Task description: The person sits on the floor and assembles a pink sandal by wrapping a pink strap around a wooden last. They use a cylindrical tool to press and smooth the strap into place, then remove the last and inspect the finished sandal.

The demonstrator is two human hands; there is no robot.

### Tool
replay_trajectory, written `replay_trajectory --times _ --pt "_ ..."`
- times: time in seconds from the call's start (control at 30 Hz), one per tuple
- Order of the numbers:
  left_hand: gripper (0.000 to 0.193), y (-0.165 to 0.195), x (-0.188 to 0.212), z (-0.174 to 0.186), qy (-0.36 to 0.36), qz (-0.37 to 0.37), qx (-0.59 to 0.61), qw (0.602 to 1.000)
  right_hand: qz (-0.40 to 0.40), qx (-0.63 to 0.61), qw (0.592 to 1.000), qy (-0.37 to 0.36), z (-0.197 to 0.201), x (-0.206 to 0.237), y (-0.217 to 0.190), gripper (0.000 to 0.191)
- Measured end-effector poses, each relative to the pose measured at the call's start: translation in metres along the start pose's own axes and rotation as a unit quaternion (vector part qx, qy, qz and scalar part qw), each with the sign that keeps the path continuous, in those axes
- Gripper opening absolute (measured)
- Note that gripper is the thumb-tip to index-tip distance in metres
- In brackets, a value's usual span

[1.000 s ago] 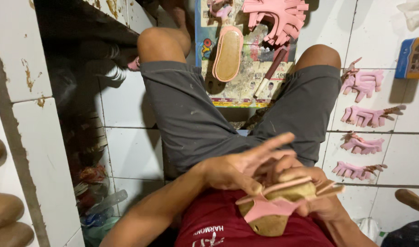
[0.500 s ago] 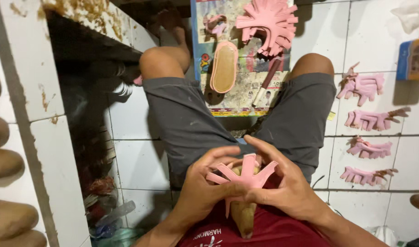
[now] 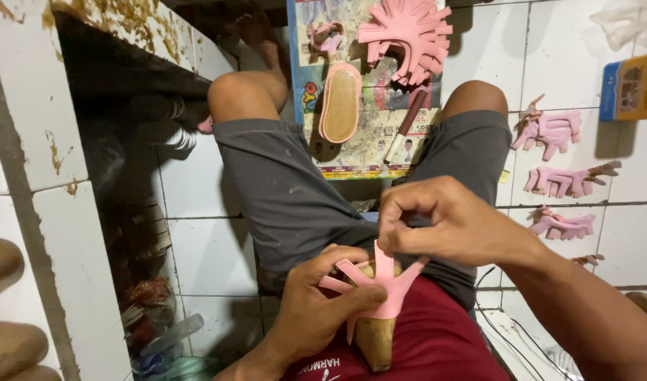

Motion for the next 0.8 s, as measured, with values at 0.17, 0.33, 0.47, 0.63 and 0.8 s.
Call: replay_trajectory --times 0.17,0.33,0.47,0.63,0.8 --pt "0.034 -0.001 0.003 -0.004 -0.022 -0.013 0.096 0.995 -0.100 -0.148 0.984 -0.024 -0.029 -0.013 0.050 0.008" --pt "0.037 -0.026 0.006 -0.010 -0.004 0.123 0.178 0.976 -0.159 -0.283 0.945 -0.031 -0.051 -0.001 0.087 0.009" --pt "0.060 -0.010 0.004 -0.007 -0.015 0.080 0.207 0.975 -0.180 -0.303 0.935 -0.033 -0.060 0.007 0.096 0.009" --pt "0.036 0.018 0.003 -0.001 -0.072 -0.061 -0.042 0.995 -0.104 -0.243 0.964 -0.034 -0.051 0.005 0.077 0.013" --pt "0.036 0.022 0.002 0.003 -0.071 -0.093 -0.021 0.993 0.324 0.193 0.922 0.091 -0.014 0.033 -0.019 0.024"
Point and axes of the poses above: each hand's wrist, its own x-axis away from the middle knuckle, its own z-axis out of the back of the hand, y = z × x, the point moved 10 cm from there along -x, towards the middle knuckle, and after that the axes turned 4 degrees about x, right-handed, at the moved point
